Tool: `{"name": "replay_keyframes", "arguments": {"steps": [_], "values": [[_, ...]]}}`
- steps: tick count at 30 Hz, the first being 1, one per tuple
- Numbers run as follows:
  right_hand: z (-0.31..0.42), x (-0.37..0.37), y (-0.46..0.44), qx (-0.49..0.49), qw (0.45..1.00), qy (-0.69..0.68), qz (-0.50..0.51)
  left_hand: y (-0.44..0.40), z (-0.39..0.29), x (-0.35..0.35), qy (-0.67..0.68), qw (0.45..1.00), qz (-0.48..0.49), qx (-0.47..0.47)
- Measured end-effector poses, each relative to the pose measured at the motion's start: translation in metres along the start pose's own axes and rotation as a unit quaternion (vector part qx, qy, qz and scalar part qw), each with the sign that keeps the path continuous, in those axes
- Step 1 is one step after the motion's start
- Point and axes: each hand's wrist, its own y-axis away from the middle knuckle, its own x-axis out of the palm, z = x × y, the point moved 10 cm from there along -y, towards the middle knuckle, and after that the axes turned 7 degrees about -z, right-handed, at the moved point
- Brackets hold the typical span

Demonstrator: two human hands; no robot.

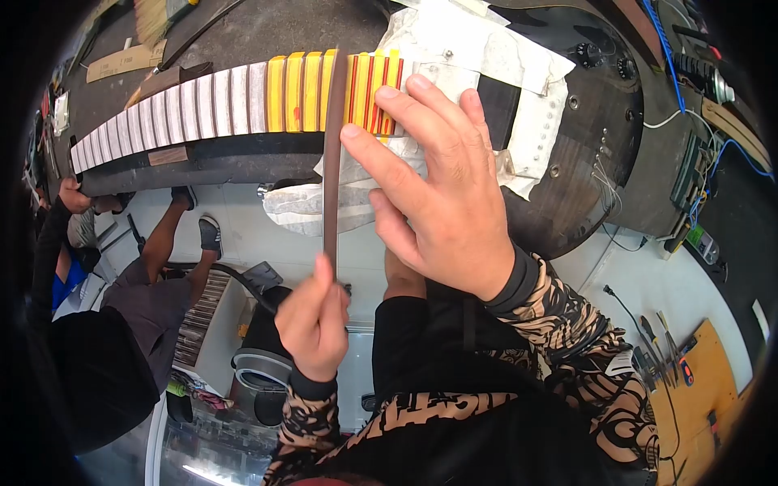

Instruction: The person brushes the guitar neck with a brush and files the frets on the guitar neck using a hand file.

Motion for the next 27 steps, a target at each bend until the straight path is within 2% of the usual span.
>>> {"name": "replay_keyframes", "arguments": {"steps": [3, 8, 10, 11, 14, 17, 20, 23, 27], "values": [[0.000, 0.001, 0.000, 0.003, 1.000, 0.001, 0.003, -0.051, -0.017, 0.018, -0.017, 1.000, -0.001, 0.011], [0.000, 0.001, 0.001, 0.003, 1.000, -0.005, 0.011, 0.027, -0.004, -0.009, -0.078, 0.996, 0.013, 0.029], [-0.001, 0.001, 0.000, 0.003, 1.000, -0.004, 0.013, 0.028, -0.010, -0.010, -0.092, 0.995, 0.019, 0.019], [-0.001, 0.001, -0.001, 0.003, 1.000, -0.003, 0.015, 0.023, -0.010, -0.007, -0.093, 0.994, 0.015, 0.048], [0.000, 0.001, 0.000, 0.007, 1.000, 0.002, 0.015, -0.049, -0.025, 0.015, -0.084, 0.996, 0.025, 0.033], [0.001, 0.002, -0.002, 0.002, 1.000, -0.002, 0.019, -0.045, -0.018, 0.011, -0.072, 0.997, 0.002, 0.016], [0.001, 0.001, -0.001, 0.006, 1.000, -0.009, 0.017, 0.025, -0.015, -0.007, -0.128, 0.990, 0.026, 0.048], [0.000, 0.000, -0.002, 0.008, 1.000, -0.010, 0.015, 0.028, -0.016, -0.008, -0.121, 0.991, 0.026, 0.043], [0.002, 0.001, -0.001, 0.005, 1.000, 0.002, 0.010, -0.057, -0.031, 0.016, -0.096, 0.995, 0.019, 0.030]]}}
